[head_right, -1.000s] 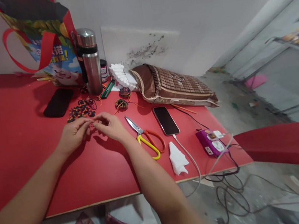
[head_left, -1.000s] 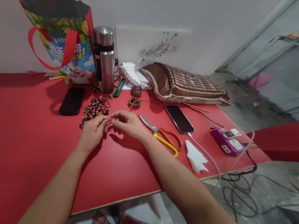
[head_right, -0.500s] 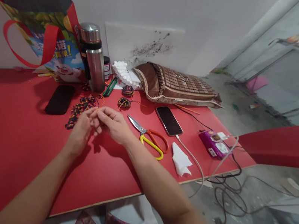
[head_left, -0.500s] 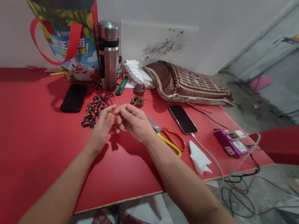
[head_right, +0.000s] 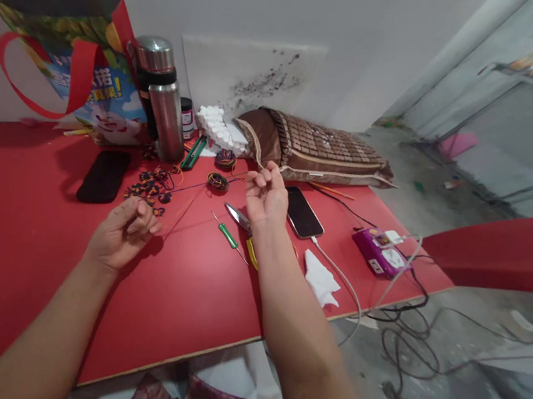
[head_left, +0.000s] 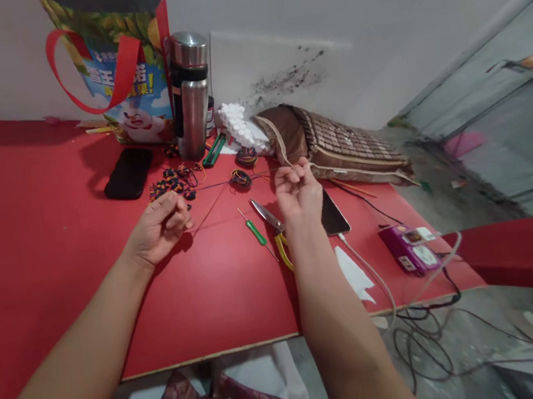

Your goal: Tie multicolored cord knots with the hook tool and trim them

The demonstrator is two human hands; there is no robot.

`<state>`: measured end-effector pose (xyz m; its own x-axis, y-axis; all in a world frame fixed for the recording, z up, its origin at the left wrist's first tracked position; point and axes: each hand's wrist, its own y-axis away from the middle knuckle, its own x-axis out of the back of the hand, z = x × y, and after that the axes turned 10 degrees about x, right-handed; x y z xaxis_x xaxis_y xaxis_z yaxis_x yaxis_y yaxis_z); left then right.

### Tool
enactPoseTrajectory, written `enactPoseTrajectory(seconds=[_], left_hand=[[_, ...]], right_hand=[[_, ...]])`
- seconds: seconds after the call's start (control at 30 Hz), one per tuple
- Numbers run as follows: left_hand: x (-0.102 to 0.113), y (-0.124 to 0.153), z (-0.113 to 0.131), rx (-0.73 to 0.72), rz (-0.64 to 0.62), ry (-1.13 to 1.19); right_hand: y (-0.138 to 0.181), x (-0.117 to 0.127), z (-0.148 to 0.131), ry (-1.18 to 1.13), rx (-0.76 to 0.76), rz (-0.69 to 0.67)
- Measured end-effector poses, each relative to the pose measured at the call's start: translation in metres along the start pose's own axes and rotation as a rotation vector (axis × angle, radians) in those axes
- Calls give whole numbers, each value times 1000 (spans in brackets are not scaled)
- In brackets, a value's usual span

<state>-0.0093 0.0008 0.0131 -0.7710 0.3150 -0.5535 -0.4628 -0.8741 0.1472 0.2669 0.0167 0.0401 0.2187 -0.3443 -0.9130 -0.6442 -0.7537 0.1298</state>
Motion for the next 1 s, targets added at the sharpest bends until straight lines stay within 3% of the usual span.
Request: enactPoseTrajectory(seconds=[0.1,0.23,0.3,0.47,0.53,0.57,0.63,0.67,0.73,0.8,0.87,1.0], left_hand=[[7,1,3,-6,-73,-33],[15,8,5,198,-578,-384],[16,11,6,283,-741,-453],[17,17,11,320,-807,-216],[16,18,12,303,-765,-264],[14,17,11,288,-682,-366],[8,16,7,195,-359,-524],[4,15,5,74,-199,-586],[-3,13,-2,-86,-56,-651],[-7,10,-7,-153,90,-533],[-8,8,-11,-202,132,-418],[-9,3,-18,-97,-32,-123]], right_hand=[[-3,1,-11,-78,-5,-10],[2,3,-12,-301,-168,-100],[2,7,-9,-390,-285,-186],[-9,23,1,-281,-382,-386],[-11,27,3,-168,-352,-468],[-9,27,5,-97,-334,-518],[0,25,8,66,-311,-638],[7,23,10,142,-305,-702],[25,17,16,262,-322,-812],[44,12,23,305,-382,-874],[60,9,31,321,-457,-907],[73,9,41,389,-509,-875]])
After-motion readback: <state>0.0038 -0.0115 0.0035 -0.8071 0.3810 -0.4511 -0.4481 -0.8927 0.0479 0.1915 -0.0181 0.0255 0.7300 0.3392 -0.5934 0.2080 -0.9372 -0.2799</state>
